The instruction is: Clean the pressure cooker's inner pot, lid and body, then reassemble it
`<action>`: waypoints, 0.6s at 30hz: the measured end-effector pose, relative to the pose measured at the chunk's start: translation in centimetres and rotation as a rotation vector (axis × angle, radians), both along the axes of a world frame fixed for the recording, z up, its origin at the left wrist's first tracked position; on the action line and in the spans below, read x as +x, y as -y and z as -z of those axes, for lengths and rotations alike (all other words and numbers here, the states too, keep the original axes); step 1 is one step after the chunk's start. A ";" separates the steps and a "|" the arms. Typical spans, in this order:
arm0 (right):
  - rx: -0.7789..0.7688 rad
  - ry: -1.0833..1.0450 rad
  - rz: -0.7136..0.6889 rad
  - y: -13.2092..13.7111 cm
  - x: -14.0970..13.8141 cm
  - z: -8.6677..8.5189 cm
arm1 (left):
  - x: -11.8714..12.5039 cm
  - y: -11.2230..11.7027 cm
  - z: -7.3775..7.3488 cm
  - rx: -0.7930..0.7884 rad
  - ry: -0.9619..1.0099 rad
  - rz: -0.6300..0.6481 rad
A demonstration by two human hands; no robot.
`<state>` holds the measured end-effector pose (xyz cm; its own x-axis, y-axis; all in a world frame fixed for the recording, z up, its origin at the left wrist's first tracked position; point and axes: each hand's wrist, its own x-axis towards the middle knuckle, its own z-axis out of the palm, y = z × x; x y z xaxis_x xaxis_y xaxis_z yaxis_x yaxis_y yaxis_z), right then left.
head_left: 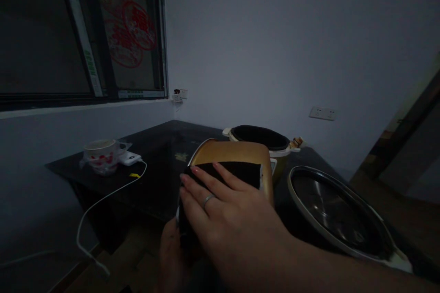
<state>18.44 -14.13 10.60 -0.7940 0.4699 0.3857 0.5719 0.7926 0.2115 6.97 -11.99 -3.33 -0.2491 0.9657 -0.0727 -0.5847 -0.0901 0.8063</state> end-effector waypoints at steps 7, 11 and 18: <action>-0.203 -0.113 0.268 -3.4 2.3 -2.8 | -0.4 1.1 0.0 -0.093 0.018 -0.033; -0.502 -0.284 0.283 -6.4 4.5 -4.0 | 0.0 1.9 -0.2 -0.163 0.019 -0.086; -0.641 -0.524 0.168 -9.6 8.2 -3.0 | -1.1 1.6 0.4 -0.152 0.015 -0.123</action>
